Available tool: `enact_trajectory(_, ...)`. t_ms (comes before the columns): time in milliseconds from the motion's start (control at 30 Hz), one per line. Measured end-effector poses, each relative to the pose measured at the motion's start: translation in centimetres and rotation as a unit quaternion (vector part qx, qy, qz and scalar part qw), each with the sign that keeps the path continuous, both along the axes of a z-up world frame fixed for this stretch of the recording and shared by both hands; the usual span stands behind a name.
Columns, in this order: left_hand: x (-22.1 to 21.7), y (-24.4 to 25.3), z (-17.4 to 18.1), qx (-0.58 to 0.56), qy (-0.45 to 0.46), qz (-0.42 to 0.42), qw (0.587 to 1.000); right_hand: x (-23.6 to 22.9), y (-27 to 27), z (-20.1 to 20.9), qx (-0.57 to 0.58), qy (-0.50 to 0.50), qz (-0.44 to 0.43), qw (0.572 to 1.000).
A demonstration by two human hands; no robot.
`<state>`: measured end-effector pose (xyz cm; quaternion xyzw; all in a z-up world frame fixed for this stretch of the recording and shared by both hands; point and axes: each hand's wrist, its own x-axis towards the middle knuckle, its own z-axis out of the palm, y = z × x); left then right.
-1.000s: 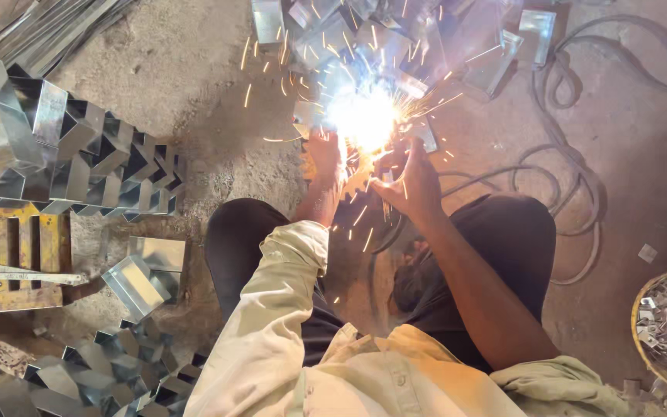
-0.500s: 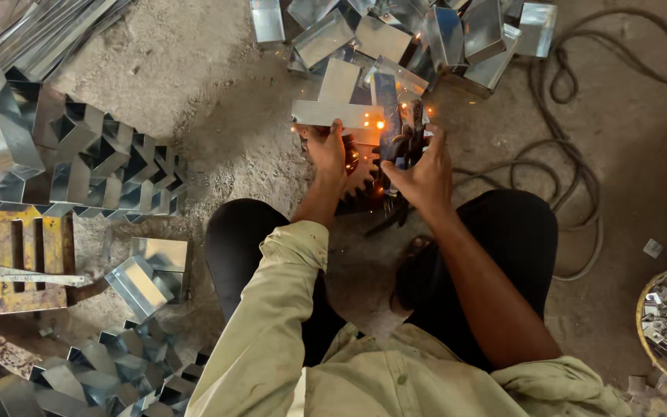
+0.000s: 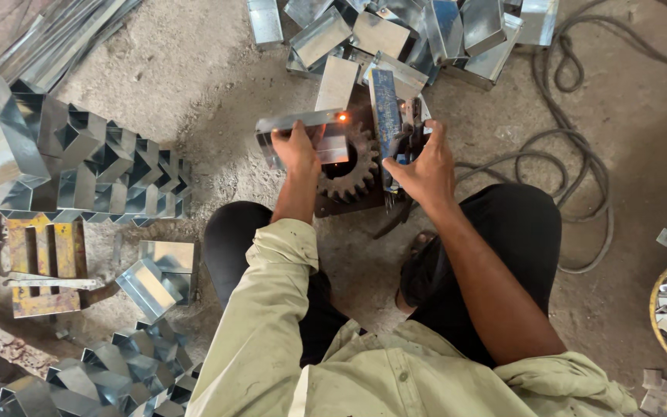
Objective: The person sits on the floor and uses a welding torch to join small square metal tubes. They pick up individual metal pieces, position them on a gear-shaped jig, and weld the seams, creating bright sparks. Finished pieces are placed into a pile nearby.
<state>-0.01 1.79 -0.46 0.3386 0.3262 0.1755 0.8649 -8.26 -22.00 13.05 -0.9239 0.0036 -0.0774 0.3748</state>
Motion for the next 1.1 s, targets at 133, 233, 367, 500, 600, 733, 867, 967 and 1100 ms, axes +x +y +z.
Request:
enact_trajectory(133,0.2,1.0,-1.2,0.003,0.028,0.039,0.999,-0.1,0.1,-1.1,-0.007,-0.001,0.035,0.999)
enact_trajectory(233,0.7,2.4,-1.6,0.018,0.031,0.050,0.998,-0.4,0.7,-1.7,-0.004,-0.001,0.063,0.998)
enact_trajectory(367,6.2,0.7,1.9,0.139,-0.035,0.043,0.989,-0.3,1.5,0.0,-0.020,0.086,0.055,0.995)
enact_trajectory(500,9.7,-5.1,11.7,0.429,-0.175,-0.369,0.806,-0.6,1.4,1.0,0.010,0.099,0.039,0.994)
enact_trajectory(600,6.3,-6.8,21.2,0.378,-0.323,-0.509,0.703,-0.4,0.8,1.1,0.068,0.096,0.021,0.993)
enact_trajectory(733,0.0,-1.9,25.7,0.496,-0.218,-0.538,0.646,0.4,0.4,0.4,0.135,0.095,-0.012,0.986)
enact_trajectory(867,-6.0,11.9,16.6,0.537,-0.107,-0.417,0.725,0.3,-0.2,-1.0,0.242,0.063,0.028,0.968)
enact_trajectory(967,-14.9,21.7,3.5,0.544,0.050,-0.202,0.813,0.6,-0.4,-2.1,0.373,0.181,0.022,0.910)
enact_trajectory(1100,-29.8,25.7,-9.9,0.423,0.376,-0.229,0.792,1.9,-1.9,-3.1,0.530,0.291,-0.067,0.794)
